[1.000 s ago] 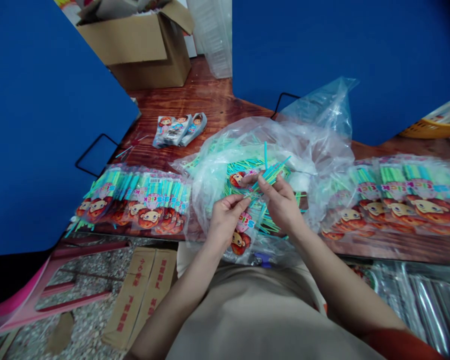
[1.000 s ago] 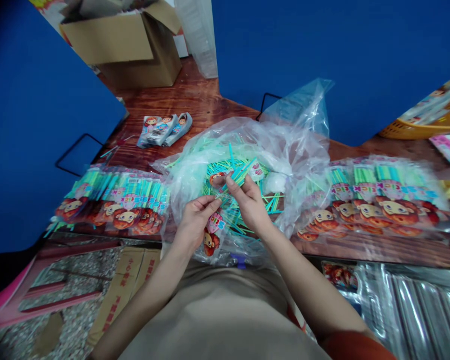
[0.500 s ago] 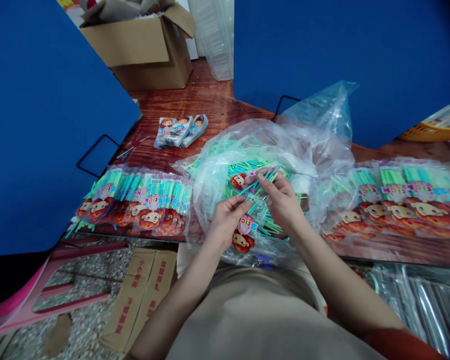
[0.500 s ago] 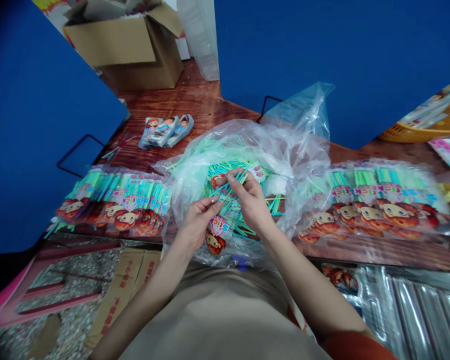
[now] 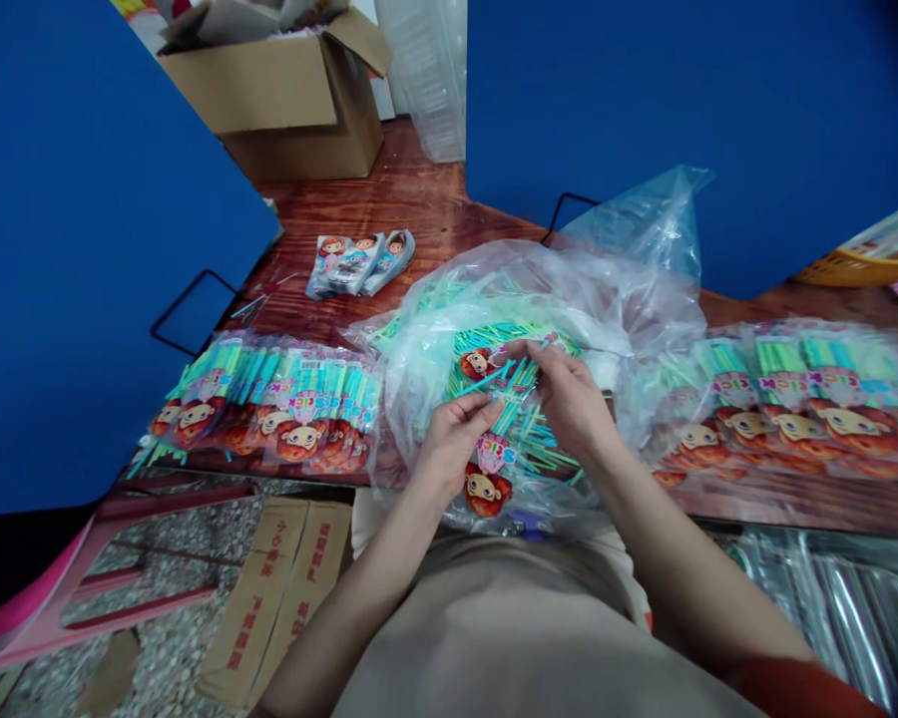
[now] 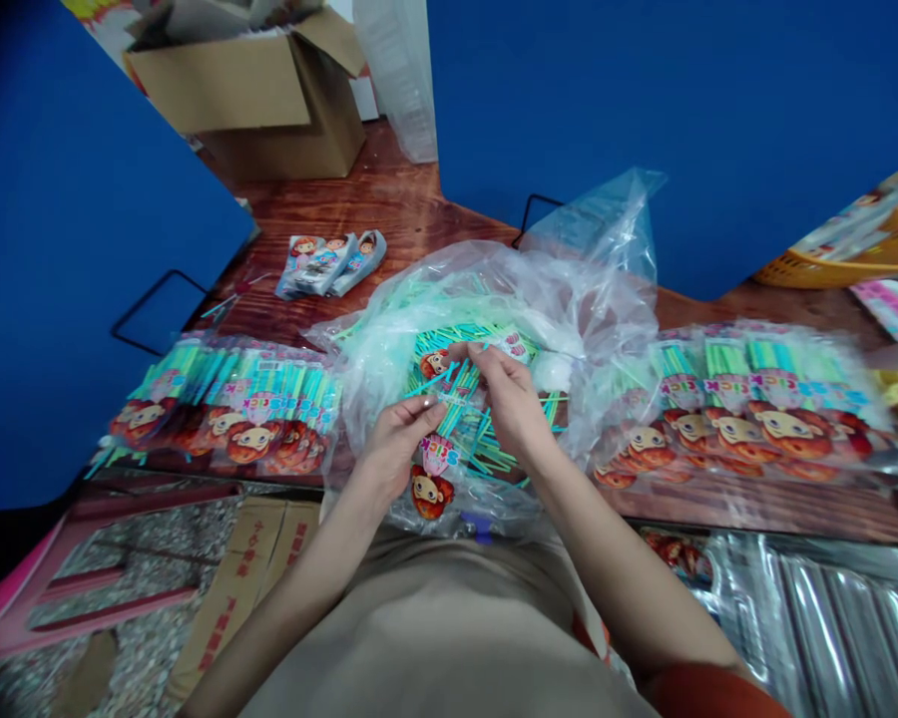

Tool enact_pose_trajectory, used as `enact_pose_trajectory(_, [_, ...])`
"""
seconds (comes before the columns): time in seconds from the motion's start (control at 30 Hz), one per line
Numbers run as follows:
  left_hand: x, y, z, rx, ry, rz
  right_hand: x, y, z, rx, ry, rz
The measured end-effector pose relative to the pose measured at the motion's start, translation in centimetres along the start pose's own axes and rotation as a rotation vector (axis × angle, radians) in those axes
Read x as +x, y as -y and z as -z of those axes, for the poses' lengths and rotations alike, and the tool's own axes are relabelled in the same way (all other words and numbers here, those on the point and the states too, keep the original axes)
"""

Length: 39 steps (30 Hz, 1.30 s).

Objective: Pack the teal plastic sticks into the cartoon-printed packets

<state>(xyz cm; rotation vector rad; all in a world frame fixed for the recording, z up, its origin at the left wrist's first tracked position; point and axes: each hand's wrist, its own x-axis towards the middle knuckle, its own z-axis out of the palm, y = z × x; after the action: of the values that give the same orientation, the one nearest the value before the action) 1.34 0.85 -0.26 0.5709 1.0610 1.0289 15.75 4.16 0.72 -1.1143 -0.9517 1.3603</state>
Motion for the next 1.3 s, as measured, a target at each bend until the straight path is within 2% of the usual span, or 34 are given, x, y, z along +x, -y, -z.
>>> enact_pose_trajectory(0.07, [0.1,0.0,0.0,-0.009,-0.008,0.002,0.3,0.6,0.4,0.001,-0.023,0.035])
enact_pose_trajectory(0.17, [0.1,0.0,0.1,-0.037,-0.011,0.007,0.9,1.4,1.5,0.002,-0.125,0.202])
enact_pose_trajectory(0.27, [0.0,-0.3,0.1,-0.056,0.014,0.017,0.9,1.8,2.7,-0.22,-0.129,0.302])
enact_pose_trajectory(0.37, [0.0,-0.5,0.1,-0.038,0.043,0.018,0.3,2.0,3.3,-0.518,-0.027,0.365])
enact_pose_trajectory(0.43, [0.1,-0.6,-0.1,-0.022,0.052,0.012,-0.4,2.3,3.2,-0.629,0.134,0.393])
enact_pose_trajectory(0.5, [0.1,-0.8,-0.4,-0.02,0.061,-0.003,-1.0,2.6,2.9,-0.684,0.337,0.358])
enact_pose_trajectory(0.53, [0.1,-0.9,-0.6,-0.02,0.062,-0.013,-1.2,2.8,2.8,-0.682,0.384,0.344])
enact_pose_trajectory(0.57, [0.1,-0.9,-0.7,-0.02,0.059,-0.024,-1.3,2.9,2.6,-0.653,0.367,0.347])
enact_pose_trajectory(0.67, [0.2,-1.3,-1.0,-0.021,0.022,-0.05,-1.3,3.2,2.4,-0.568,0.172,0.429])
enact_pose_trajectory(0.8, [0.3,-1.8,-1.1,-0.041,0.012,-0.054,-1.2,2.7,1.9,-0.663,0.236,0.443])
enact_pose_trajectory(0.9, [0.4,-2.2,-1.2,-0.05,0.032,-0.055,-1.2,2.1,1.5,-0.525,0.147,0.413])
enact_pose_trajectory(1.07, [0.2,-2.9,-1.6,-0.034,0.017,-0.081,-1.1,2.0,1.4,-0.643,0.235,0.412])
enact_pose_trajectory(1.2, [0.1,-3.2,-1.8,-0.025,0.044,-0.103,-0.9,2.0,1.5,-0.523,0.198,0.36])
enact_pose_trajectory(1.3, [0.0,-3.2,-1.8,0.001,0.039,-0.129,-0.9,1.9,1.5,-0.555,0.194,0.348])
